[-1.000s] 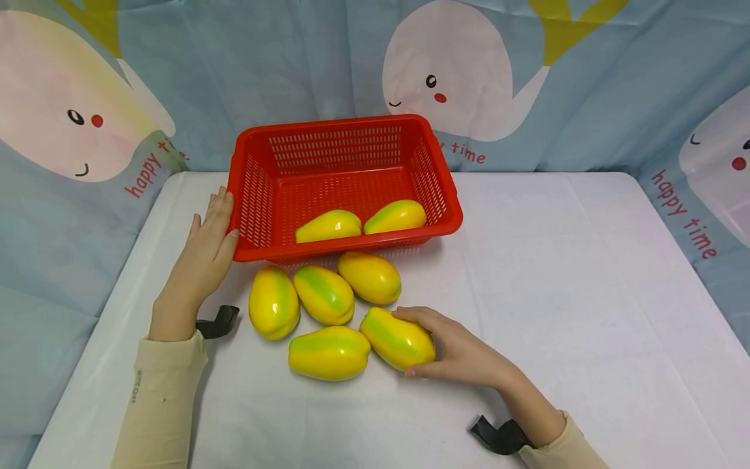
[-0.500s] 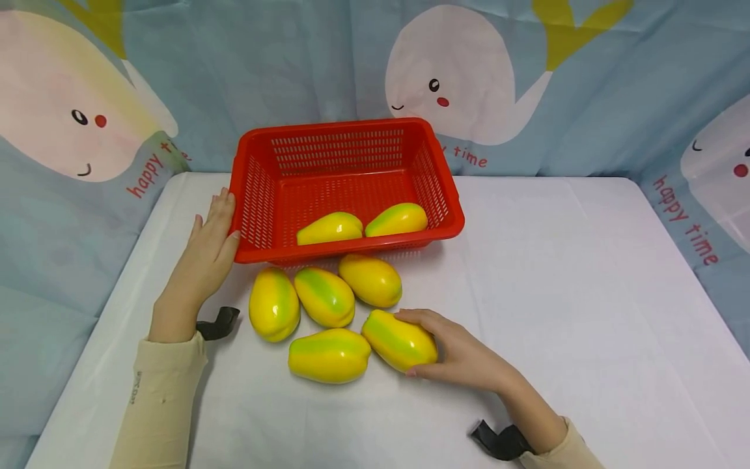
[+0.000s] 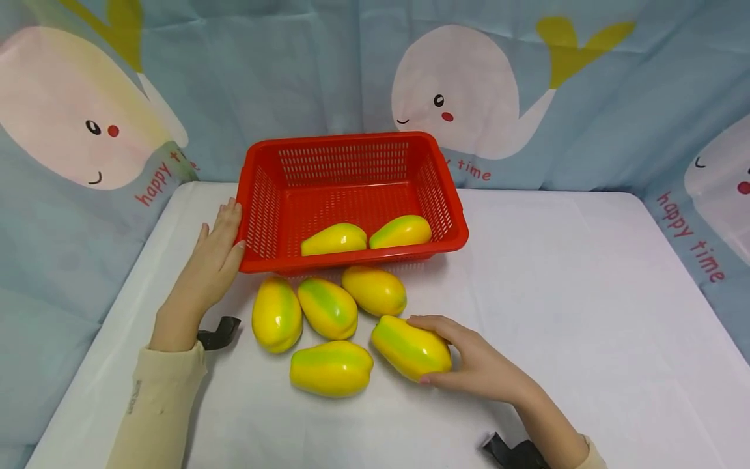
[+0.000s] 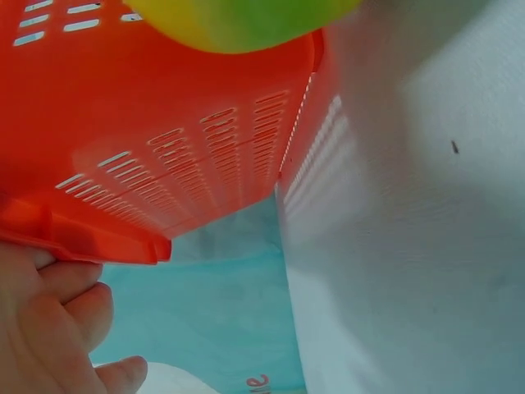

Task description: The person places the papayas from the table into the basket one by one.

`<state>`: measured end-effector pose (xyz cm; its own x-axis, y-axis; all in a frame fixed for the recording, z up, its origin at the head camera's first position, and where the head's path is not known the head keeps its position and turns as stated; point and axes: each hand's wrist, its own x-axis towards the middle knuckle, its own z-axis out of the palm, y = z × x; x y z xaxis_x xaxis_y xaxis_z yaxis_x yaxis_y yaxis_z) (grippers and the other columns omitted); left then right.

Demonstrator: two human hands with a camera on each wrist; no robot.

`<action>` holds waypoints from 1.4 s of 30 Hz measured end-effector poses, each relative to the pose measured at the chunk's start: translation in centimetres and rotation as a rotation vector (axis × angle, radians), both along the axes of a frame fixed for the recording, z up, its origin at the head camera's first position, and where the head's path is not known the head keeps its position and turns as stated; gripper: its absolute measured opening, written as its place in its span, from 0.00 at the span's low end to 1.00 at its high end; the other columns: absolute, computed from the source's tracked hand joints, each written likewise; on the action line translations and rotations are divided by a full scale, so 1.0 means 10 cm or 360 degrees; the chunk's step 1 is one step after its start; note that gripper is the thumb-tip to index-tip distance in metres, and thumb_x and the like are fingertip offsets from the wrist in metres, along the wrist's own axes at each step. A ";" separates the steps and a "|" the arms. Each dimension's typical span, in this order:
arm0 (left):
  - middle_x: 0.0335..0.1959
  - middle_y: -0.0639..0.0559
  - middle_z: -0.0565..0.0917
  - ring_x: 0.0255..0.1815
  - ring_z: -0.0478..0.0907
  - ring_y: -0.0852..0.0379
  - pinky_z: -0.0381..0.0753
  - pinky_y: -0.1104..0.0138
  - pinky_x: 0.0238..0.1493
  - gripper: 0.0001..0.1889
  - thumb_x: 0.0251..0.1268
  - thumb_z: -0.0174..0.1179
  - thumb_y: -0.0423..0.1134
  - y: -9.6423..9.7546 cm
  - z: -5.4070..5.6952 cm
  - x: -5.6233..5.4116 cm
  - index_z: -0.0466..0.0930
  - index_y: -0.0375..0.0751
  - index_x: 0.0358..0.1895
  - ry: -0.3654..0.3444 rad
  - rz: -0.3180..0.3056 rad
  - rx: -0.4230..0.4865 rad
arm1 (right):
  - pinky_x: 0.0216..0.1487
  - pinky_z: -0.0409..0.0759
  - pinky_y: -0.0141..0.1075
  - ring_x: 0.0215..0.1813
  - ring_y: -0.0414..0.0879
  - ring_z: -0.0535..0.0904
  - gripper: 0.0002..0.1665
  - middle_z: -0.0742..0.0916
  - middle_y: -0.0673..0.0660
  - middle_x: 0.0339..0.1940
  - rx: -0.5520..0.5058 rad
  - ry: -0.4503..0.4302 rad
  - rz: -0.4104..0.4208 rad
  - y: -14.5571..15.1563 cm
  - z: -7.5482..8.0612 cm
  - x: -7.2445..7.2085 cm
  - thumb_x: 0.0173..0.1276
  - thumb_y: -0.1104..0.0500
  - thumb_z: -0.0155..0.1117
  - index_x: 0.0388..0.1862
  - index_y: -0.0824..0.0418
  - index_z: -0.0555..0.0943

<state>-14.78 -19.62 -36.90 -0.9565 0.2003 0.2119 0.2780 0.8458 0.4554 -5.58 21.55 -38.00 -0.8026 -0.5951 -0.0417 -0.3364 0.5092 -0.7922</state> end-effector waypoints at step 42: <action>0.76 0.46 0.43 0.76 0.36 0.49 0.31 0.44 0.70 0.30 0.75 0.36 0.41 0.02 0.10 -0.13 0.43 0.37 0.75 -0.0126 0.0056 -0.0007 | 0.57 0.74 0.33 0.57 0.50 0.71 0.38 0.74 0.56 0.61 -0.0466 0.0053 0.0133 -0.32 0.73 -1.18 0.59 0.69 0.65 0.68 0.59 0.65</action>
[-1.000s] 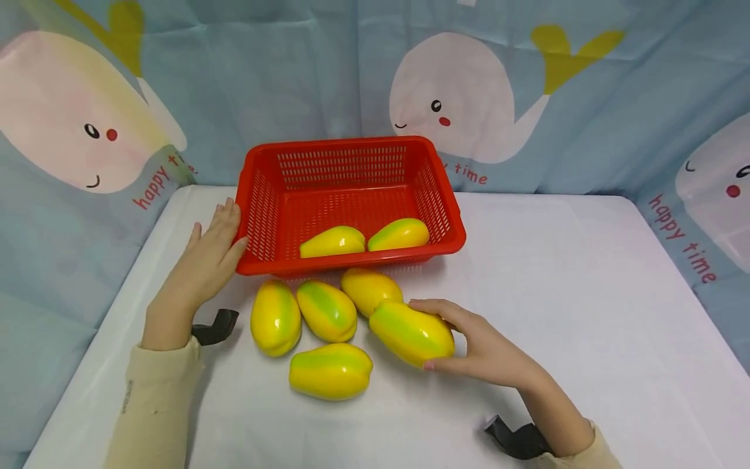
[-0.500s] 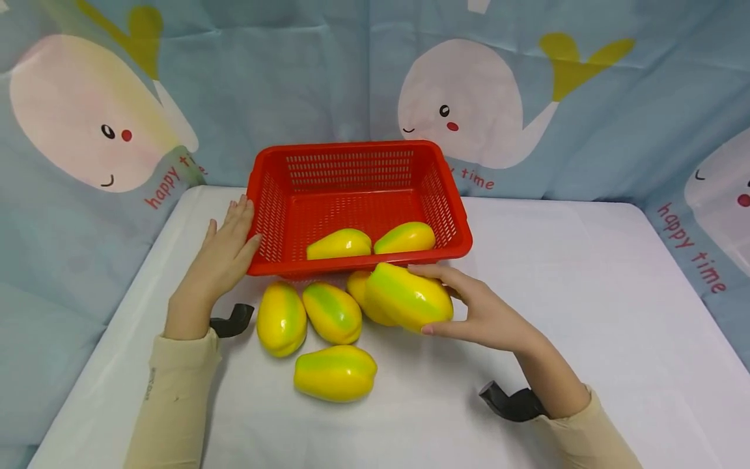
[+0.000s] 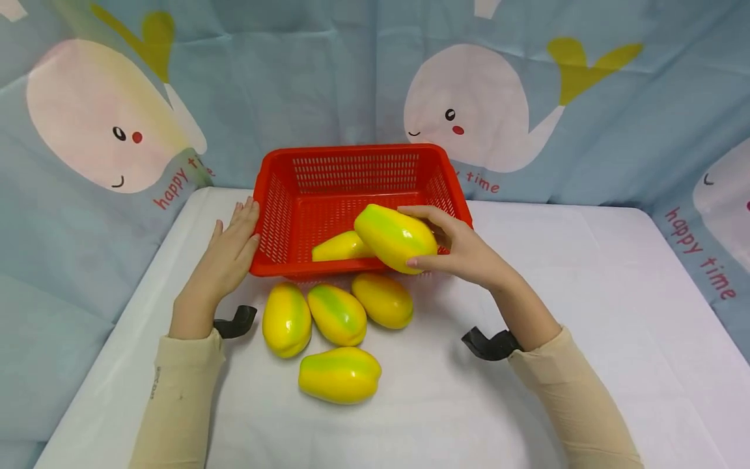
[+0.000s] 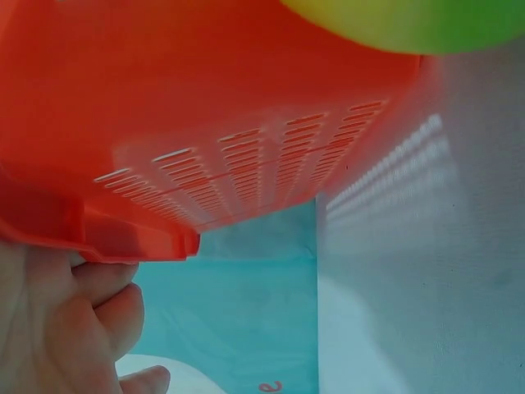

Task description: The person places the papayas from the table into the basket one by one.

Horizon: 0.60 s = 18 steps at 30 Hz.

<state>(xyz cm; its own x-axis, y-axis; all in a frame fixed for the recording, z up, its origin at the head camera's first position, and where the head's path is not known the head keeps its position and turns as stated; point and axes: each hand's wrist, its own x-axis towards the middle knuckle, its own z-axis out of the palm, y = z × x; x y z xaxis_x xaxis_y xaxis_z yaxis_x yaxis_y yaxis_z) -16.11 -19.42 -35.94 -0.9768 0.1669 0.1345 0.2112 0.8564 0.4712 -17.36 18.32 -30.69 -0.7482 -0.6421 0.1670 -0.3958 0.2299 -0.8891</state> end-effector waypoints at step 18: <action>0.76 0.46 0.43 0.76 0.37 0.48 0.33 0.44 0.70 0.31 0.74 0.38 0.41 0.02 -0.01 0.02 0.42 0.37 0.75 -0.0005 0.0030 -0.0023 | 0.57 0.74 0.36 0.58 0.50 0.71 0.37 0.75 0.54 0.60 0.0007 -0.0119 -0.0040 -0.24 -0.02 -0.37 0.60 0.63 0.67 0.68 0.56 0.66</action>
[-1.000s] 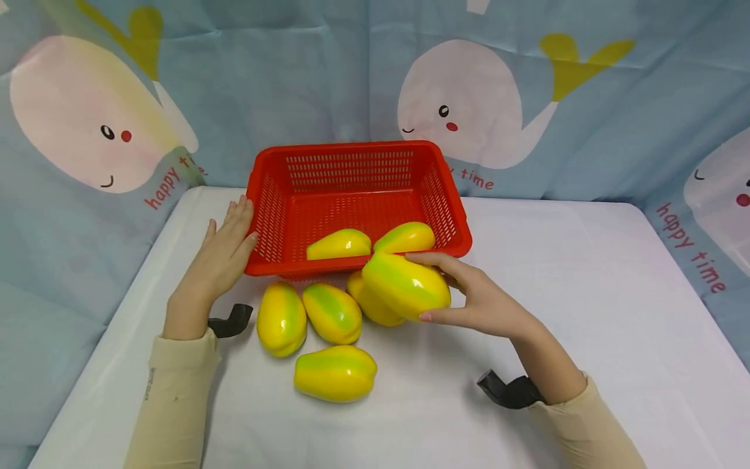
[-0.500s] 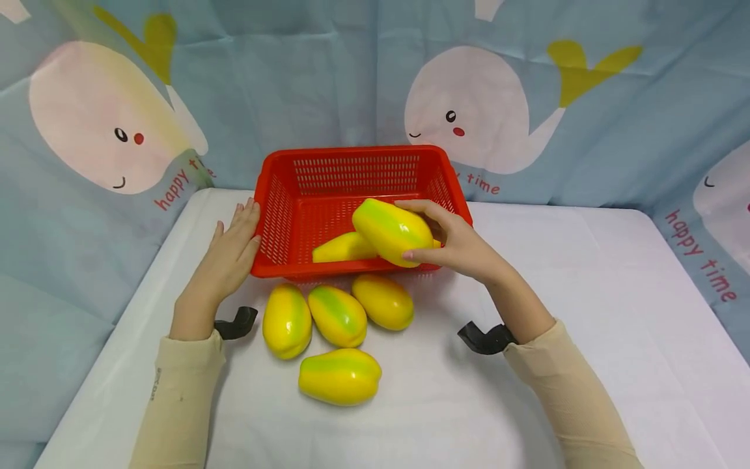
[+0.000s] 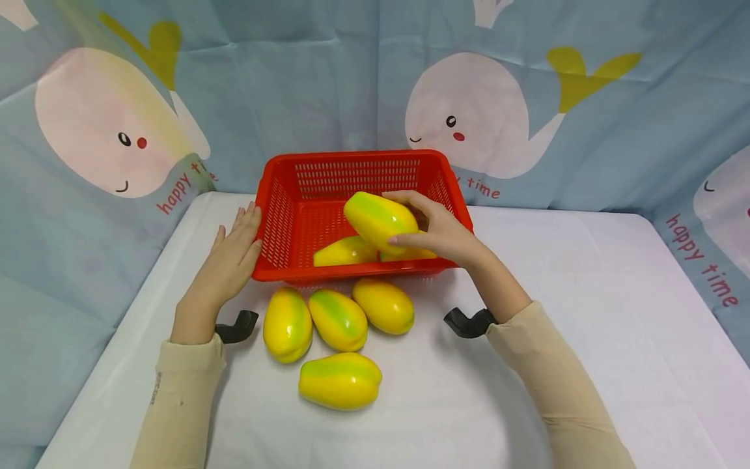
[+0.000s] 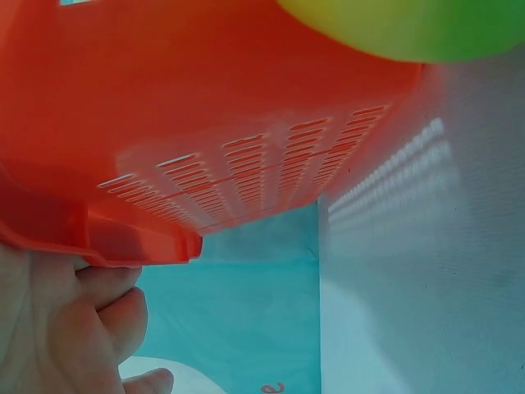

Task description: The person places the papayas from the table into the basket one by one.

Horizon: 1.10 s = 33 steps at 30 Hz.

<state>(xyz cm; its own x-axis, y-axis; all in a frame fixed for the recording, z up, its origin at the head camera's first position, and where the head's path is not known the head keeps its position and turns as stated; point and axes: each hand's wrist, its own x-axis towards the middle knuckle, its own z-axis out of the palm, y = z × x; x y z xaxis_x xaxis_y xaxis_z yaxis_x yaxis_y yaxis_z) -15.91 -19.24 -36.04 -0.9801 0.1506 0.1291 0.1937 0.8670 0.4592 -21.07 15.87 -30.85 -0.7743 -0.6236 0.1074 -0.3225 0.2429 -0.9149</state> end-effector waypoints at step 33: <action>0.76 0.46 0.43 0.76 0.37 0.49 0.32 0.43 0.69 0.31 0.74 0.38 0.41 0.00 0.00 0.02 0.41 0.37 0.75 0.0007 -0.0018 0.0025 | 0.59 0.71 0.47 0.58 0.51 0.68 0.42 0.74 0.55 0.60 0.0387 -0.0089 -0.0278 -0.25 -0.30 -0.37 0.58 0.53 0.69 0.70 0.52 0.63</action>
